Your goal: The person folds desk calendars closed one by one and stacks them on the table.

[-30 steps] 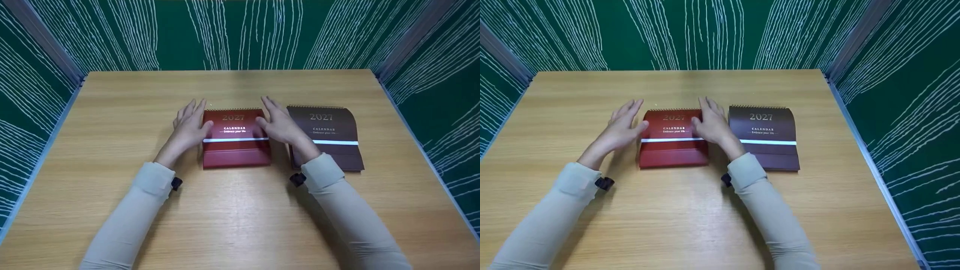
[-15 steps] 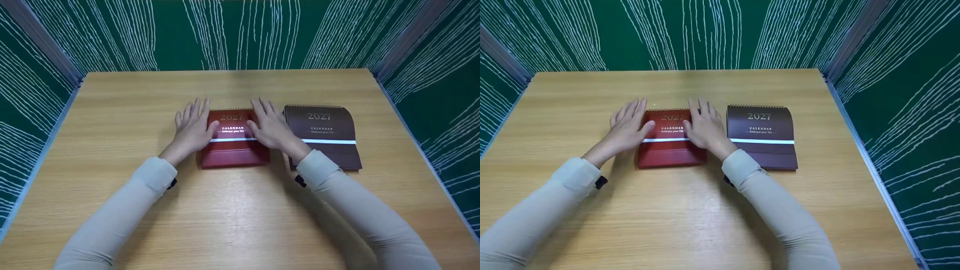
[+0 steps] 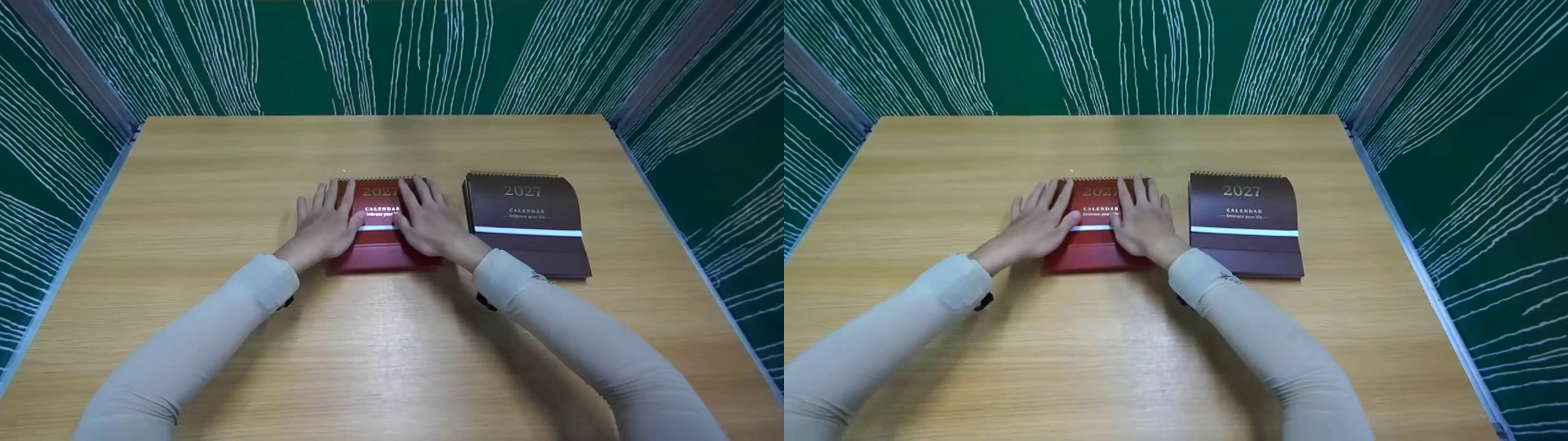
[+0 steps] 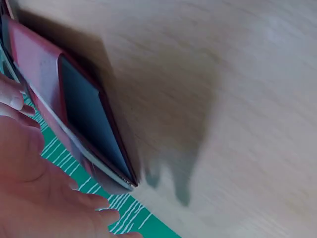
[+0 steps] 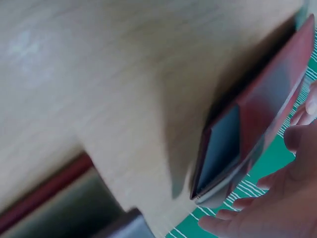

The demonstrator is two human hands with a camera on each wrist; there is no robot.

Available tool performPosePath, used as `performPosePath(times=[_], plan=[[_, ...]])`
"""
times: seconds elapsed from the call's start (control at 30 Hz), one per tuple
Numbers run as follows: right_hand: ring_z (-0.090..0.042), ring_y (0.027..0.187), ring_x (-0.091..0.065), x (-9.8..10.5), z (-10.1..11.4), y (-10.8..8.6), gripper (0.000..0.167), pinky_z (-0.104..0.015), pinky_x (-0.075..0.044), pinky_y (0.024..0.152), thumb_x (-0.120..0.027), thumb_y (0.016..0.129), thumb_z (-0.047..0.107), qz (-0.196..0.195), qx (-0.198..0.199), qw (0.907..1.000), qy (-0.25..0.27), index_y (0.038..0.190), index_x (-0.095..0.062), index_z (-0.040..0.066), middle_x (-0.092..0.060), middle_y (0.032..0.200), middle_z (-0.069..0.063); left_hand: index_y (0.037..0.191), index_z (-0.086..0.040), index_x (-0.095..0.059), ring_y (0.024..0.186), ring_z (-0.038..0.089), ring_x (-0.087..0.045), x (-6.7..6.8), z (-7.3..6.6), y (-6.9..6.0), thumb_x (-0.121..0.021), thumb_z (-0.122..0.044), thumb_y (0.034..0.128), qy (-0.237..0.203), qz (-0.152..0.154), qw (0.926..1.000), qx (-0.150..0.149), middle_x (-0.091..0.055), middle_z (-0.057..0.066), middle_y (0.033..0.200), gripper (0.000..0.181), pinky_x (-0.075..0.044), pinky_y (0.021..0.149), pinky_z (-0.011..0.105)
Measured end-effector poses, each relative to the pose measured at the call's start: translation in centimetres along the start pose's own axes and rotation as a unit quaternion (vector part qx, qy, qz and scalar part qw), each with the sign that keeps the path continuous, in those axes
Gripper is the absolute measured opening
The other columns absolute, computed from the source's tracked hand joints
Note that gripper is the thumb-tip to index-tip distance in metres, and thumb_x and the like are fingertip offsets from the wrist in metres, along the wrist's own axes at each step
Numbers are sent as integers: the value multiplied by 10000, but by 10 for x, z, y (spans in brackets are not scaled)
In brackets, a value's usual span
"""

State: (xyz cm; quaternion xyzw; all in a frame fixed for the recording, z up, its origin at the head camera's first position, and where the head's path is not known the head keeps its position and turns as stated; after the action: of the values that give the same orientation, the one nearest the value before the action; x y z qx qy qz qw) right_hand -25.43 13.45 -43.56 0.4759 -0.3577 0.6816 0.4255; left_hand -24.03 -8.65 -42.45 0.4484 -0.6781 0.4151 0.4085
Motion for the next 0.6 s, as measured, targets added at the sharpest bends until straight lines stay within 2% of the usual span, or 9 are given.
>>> performPosePath(times=[0.27, 0.6], plan=[[-453, 1621, -30, -6, 0, 0, 738, -614, -110, 1303, -344, 1132, 472, 116, -120, 9999, -19, 1718, -86, 104, -39, 1767, -228, 1718, -186, 40, 1634, 399, 48, -6, 0, 1, -250, -535, 1138, 89, 235, 9997, 72, 94, 179, 1771, 735, 27, 1266, 699], [-447, 1624, 19, -9, 1, 1, 748, -637, -85, 1296, -301, 1133, 501, 237, -245, 9994, -96, 1718, -48, 109, 24, 1771, -214, 1713, -210, 71, 1632, 397, 74, -12, -1, 1, -237, -577, 1126, -32, 274, 9995, 177, 170, 166, 1761, 758, 38, 1266, 691]])
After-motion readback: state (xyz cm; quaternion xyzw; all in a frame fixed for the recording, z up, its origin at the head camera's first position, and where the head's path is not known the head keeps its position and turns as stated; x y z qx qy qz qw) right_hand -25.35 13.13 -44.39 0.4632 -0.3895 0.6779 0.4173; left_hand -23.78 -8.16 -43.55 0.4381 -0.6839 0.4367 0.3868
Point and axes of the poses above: each hand's wrist, its own y-axis towards the middle knuckle, its own x-axis out of the back of the hand, z = x × y, the point moved 1 cm from there along y, towards the middle knuckle
